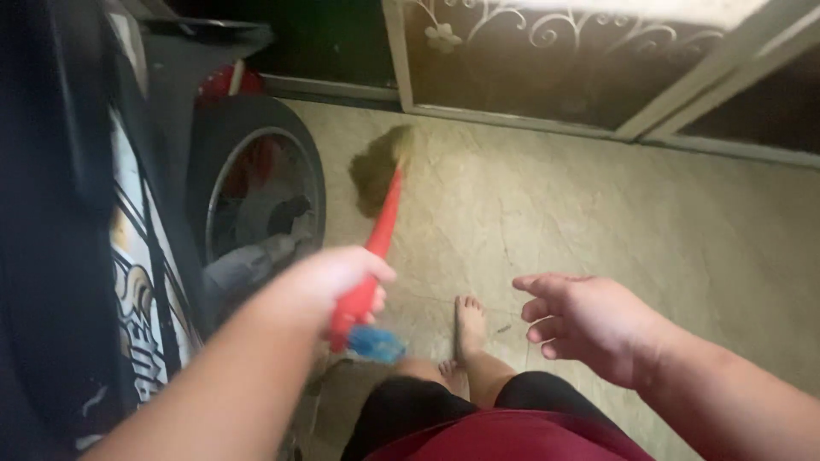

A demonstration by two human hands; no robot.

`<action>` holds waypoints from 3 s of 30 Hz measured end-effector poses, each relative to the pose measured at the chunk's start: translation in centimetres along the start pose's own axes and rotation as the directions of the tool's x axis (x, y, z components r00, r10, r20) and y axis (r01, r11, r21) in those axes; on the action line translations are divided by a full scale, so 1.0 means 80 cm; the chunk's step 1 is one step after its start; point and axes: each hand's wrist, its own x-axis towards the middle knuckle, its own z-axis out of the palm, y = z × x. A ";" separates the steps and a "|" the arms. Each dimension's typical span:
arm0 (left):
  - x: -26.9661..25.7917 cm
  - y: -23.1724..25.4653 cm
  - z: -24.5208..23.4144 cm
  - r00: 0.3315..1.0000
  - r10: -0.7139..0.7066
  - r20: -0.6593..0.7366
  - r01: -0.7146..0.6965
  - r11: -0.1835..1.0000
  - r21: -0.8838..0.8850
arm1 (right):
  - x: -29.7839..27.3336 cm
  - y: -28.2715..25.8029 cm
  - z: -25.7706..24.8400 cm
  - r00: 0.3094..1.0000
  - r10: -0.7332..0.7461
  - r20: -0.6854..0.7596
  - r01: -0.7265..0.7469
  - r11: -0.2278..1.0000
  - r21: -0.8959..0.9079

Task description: The person sweeps a tiled floor with a broom, moving past a small altar and a motorcycle before continuing into an adjacent room. They navigate the space barefoot, sweeping around various objects like shoes and a fan.

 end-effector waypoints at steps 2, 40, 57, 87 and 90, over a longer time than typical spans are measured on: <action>-0.006 0.027 -0.025 1.000 0.009 -0.009 -0.009 0.999 -0.034 | 0.006 -0.029 0.002 1.000 0.000 -0.011 0.000 1.000 -0.029; 0.004 0.131 0.211 0.683 -0.565 0.463 0.000 0.634 0.773 | 0.009 -0.026 0.065 0.993 -0.024 0.114 -0.084 0.525 0.847; 0.035 0.121 0.174 0.910 0.013 0.414 -0.218 0.866 0.451 | 0.014 0.185 0.053 0.984 0.006 0.180 -0.144 0.625 0.767; 0.009 0.026 0.326 0.895 0.015 0.446 -0.351 0.639 0.684 | -0.079 0.322 -0.036 0.951 0.172 -0.258 0.053 0.730 0.682; 0.007 0.085 0.328 0.907 0.022 0.420 -0.348 0.598 0.721 | -0.024 0.245 -0.037 0.988 0.073 -0.139 0.041 0.733 0.679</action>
